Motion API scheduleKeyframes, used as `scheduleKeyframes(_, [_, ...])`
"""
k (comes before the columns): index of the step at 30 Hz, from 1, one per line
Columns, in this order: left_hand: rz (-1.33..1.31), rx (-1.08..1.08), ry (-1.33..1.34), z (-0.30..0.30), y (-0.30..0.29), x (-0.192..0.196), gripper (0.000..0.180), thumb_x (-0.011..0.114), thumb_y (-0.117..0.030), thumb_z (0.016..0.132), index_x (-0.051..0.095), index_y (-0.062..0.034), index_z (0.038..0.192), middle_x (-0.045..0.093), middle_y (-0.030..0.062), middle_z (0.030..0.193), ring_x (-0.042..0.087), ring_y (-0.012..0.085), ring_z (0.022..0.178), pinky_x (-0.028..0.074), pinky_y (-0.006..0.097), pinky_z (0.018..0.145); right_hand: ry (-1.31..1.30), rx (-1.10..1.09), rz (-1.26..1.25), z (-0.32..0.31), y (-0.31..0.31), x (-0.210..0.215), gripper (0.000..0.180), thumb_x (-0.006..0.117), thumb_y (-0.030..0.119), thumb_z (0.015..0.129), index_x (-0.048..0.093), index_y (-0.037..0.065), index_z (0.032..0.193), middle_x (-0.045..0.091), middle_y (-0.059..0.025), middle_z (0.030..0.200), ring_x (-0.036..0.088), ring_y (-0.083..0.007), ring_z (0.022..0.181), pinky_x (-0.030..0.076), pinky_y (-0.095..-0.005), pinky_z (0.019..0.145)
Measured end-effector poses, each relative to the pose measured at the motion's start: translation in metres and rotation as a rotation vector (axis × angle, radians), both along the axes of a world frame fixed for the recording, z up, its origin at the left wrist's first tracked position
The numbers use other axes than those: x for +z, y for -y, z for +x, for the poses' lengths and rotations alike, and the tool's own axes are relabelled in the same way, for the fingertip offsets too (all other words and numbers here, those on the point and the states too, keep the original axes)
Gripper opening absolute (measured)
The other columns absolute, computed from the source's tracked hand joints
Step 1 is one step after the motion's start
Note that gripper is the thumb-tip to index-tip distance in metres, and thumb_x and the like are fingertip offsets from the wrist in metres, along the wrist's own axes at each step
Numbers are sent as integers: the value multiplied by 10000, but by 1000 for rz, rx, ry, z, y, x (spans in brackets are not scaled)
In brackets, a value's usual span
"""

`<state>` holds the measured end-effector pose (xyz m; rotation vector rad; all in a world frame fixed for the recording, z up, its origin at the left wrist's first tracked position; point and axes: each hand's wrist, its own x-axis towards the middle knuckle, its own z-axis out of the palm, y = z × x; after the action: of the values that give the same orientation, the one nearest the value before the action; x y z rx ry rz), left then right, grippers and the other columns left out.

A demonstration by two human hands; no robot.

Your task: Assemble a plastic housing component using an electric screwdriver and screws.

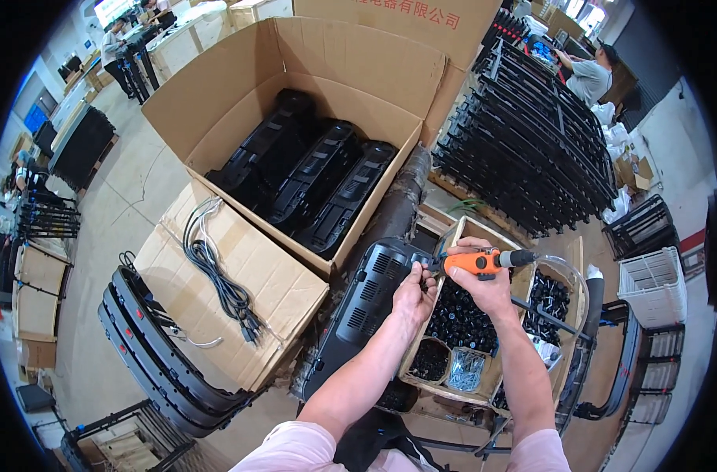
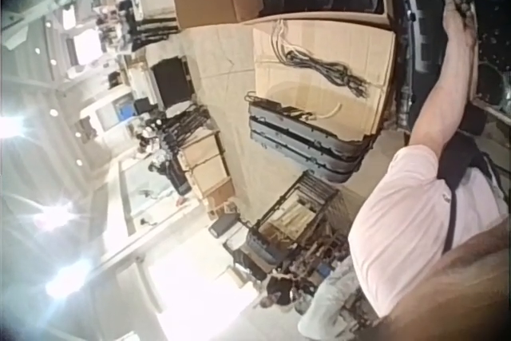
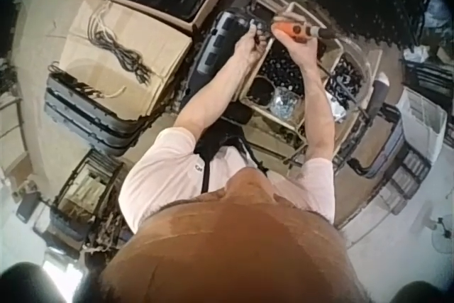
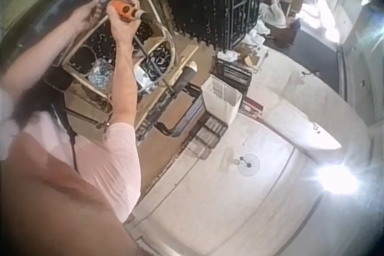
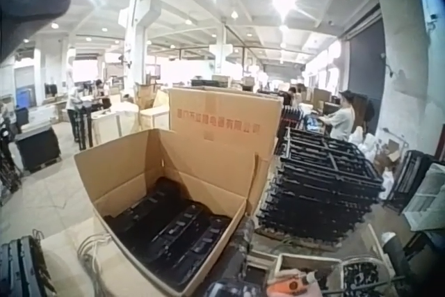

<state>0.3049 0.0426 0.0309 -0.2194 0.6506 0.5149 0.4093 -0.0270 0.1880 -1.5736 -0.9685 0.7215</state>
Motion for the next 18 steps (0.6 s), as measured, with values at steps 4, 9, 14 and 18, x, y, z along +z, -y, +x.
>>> scheduleKeyframes(4, [-93,-11,100,-4,-7,-3,226,596,-317,1087,665,-104,1058,631,-19,825,596,110,702,521,235,609,-41,-15,1,-6,-1,2,509,823,69,851,604,7,1307,730,-140,1222,690,-188,1122,575,-346,983])
scheduleKeyframes(9, [-82,-41,136,-10,-9,5,211,577,-302,1098,660,-109,1088,622,-19,835,573,114,686,517,233,611,-42,-6,0,-7,-4,5,500,816,61,853,607,10,1304,731,-138,1221,689,-186,1119,573,-345,986])
scheduleKeyframes(14, [-71,-23,176,-14,-18,5,220,558,-313,1106,657,-116,1110,617,-17,845,562,120,690,510,244,609,-45,11,3,-12,-18,5,500,818,59,850,609,9,1302,731,-132,1214,690,-182,1106,570,-341,983])
scheduleKeyframes(18, [-45,2,147,-14,-24,14,257,540,-325,1112,642,-90,1126,612,0,875,572,133,722,519,256,628,-50,6,39,-13,-31,3,504,825,66,850,613,7,1303,727,-129,1213,689,-175,1088,568,-339,975])
